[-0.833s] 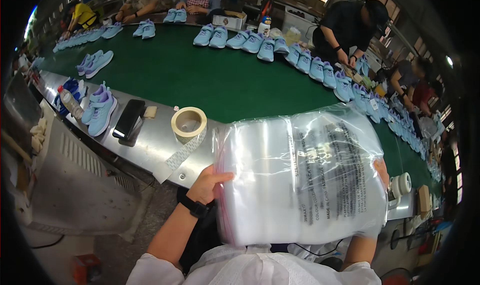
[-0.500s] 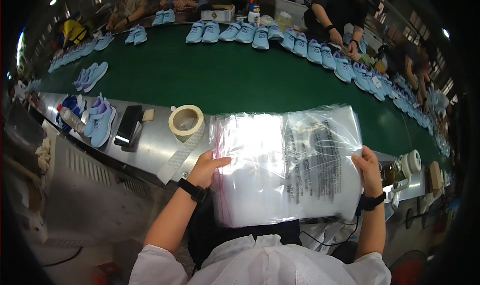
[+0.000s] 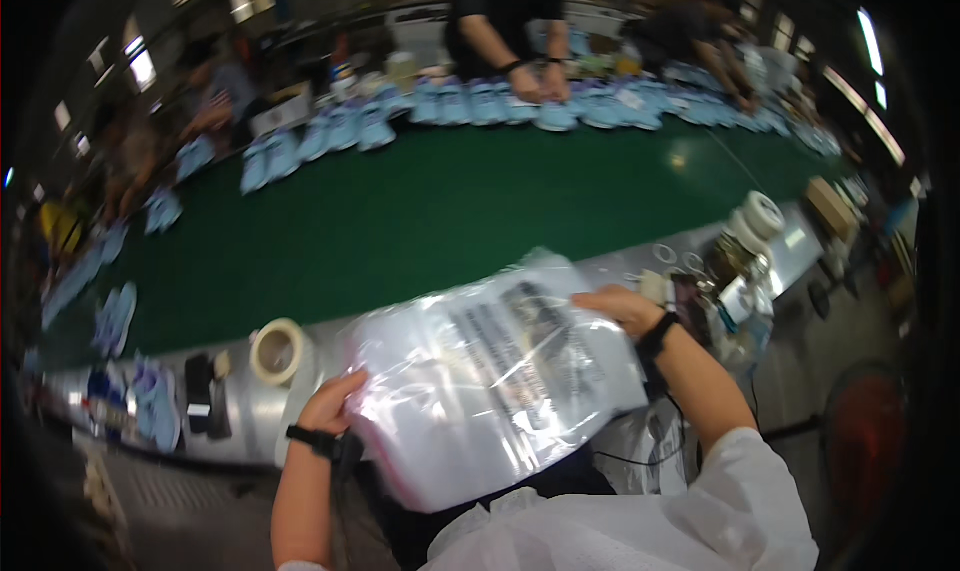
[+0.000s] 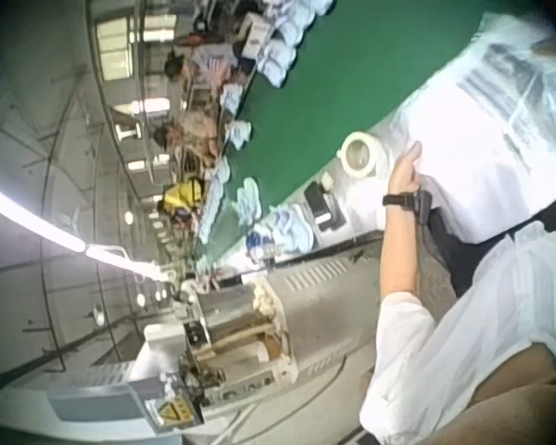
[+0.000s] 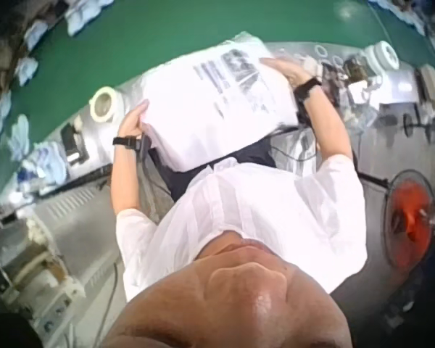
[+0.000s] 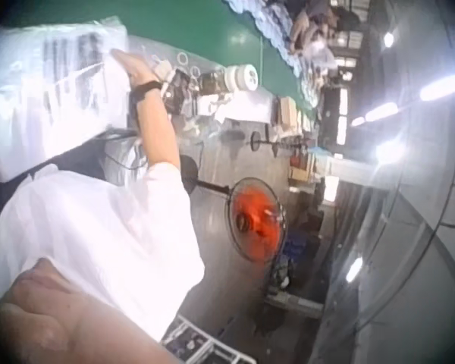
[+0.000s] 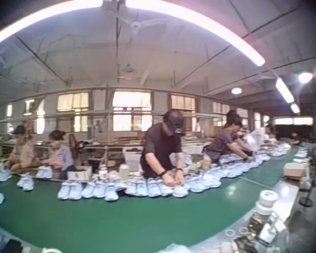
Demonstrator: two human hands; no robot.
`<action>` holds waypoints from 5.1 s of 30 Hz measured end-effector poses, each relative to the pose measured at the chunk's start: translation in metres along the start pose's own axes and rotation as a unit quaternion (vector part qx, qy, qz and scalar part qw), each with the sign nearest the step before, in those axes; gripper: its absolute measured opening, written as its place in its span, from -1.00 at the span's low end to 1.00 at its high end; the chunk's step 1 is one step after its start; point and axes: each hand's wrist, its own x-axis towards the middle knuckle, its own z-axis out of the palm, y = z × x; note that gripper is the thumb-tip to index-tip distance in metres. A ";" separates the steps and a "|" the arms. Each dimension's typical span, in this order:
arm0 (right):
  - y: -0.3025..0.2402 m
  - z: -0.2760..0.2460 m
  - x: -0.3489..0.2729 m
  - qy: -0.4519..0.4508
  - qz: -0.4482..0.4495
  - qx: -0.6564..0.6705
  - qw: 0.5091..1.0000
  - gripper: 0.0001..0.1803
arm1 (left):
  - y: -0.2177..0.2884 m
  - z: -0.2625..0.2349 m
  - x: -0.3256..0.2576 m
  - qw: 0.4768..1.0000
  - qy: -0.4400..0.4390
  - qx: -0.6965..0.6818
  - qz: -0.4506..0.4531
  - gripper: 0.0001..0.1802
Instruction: The person prepares a clear plastic bag by unfolding and smoothing it on a metal table. They then pick up a pair of light blue sneakers from the assembly line and place them into the bag. The task is performed in a factory setting with other workers visible in the background.
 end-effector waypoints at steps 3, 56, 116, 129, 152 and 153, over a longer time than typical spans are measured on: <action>0.003 0.014 0.023 0.049 -0.020 0.003 0.999 -0.61 | 0.001 -0.013 0.001 0.996 0.051 0.071 0.028 -0.70; 0.002 0.060 -0.070 0.203 -0.384 -0.654 0.620 -0.57 | 0.009 -0.021 -0.112 0.595 0.091 0.712 0.362 -0.46; 0.054 0.243 -0.055 0.008 -0.405 -0.497 0.768 -0.37 | -0.038 -0.027 -0.113 0.636 0.123 0.658 0.384 -0.32; 0.074 0.093 -0.092 0.105 -0.303 -0.707 0.630 -0.06 | -0.051 -0.071 -0.098 0.467 0.007 0.803 0.370 -0.45; 0.034 0.094 -0.062 0.203 -0.492 -0.603 0.595 -0.73 | 0.000 -0.011 -0.083 0.490 0.062 0.673 0.551 -0.90; 0.020 0.095 -0.059 0.215 -0.496 -0.596 0.594 -0.74 | 0.011 -0.006 -0.085 0.496 0.072 0.656 0.564 -0.90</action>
